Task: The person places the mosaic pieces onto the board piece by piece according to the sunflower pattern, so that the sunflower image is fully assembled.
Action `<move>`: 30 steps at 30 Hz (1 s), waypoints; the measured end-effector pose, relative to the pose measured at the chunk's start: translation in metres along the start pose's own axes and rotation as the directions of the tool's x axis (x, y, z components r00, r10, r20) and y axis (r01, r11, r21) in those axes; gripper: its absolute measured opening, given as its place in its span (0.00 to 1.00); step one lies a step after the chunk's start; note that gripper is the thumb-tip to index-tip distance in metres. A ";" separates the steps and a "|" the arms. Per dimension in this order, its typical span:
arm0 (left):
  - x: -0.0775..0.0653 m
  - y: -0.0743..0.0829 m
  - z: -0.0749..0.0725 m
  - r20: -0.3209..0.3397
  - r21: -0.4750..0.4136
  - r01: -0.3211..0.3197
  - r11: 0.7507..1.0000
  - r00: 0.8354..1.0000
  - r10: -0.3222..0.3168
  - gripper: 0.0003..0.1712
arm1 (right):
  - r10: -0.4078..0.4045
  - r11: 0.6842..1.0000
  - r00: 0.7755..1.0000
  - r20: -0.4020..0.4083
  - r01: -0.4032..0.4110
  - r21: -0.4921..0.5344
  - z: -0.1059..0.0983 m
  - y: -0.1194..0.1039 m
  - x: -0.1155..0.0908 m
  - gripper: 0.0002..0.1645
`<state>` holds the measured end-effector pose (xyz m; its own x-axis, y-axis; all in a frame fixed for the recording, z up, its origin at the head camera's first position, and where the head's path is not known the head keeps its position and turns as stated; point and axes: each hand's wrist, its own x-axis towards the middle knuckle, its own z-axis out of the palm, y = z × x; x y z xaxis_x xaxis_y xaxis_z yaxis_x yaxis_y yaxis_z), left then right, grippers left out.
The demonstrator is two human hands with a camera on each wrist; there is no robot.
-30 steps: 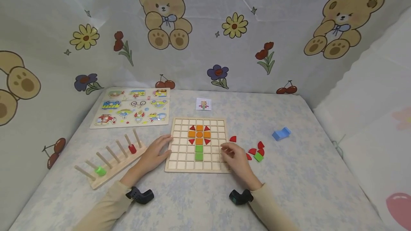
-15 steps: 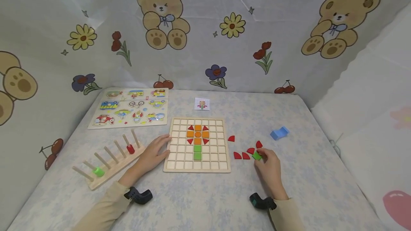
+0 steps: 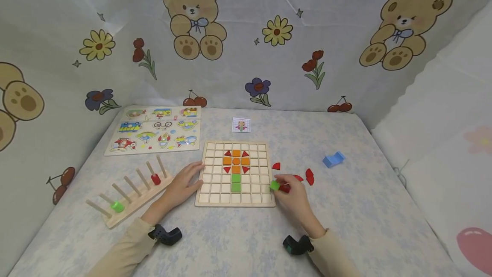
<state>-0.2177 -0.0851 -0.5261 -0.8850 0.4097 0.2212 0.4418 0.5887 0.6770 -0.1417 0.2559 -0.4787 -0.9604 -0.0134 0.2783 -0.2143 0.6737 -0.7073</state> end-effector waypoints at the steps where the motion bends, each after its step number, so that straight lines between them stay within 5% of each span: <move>1: 0.000 0.000 0.000 0.000 -0.003 0.001 1.000 1.000 -0.001 0.29 | -0.042 0.999 0.999 0.029 0.041 0.028 0.006 -0.005 0.002 0.23; 9: 0.002 -0.001 0.003 0.016 -0.007 -0.010 1.000 1.000 0.010 0.29 | -0.177 0.977 0.930 0.322 0.126 0.172 0.052 -0.027 0.008 0.23; 14: 0.002 0.001 0.002 0.019 0.000 -0.010 1.000 1.000 0.010 0.29 | -0.266 0.961 0.903 0.338 0.220 0.169 0.062 -0.027 0.005 0.19; 18: 0.001 0.003 0.000 0.016 0.005 -0.004 1.000 1.000 0.004 0.29 | -0.289 0.953 0.909 0.299 0.245 0.176 0.065 -0.025 0.004 0.17; 24: 0.001 0.003 0.000 0.014 -0.005 -0.001 1.000 1.000 0.001 0.29 | -0.177 0.963 0.953 0.247 0.115 0.245 0.052 -0.019 0.014 0.14; 30: 0.001 0.001 0.000 0.022 0.001 0.021 1.000 1.000 -0.021 0.29 | -0.040 0.996 0.998 0.054 0.036 0.077 0.028 0.011 0.037 0.18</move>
<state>-0.2182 -0.0847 -0.5253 -0.8908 0.4120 0.1916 0.4231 0.5982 0.6806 -0.1850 0.2423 -0.4942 -0.9592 -0.0804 0.2711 -0.2620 0.6137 -0.7448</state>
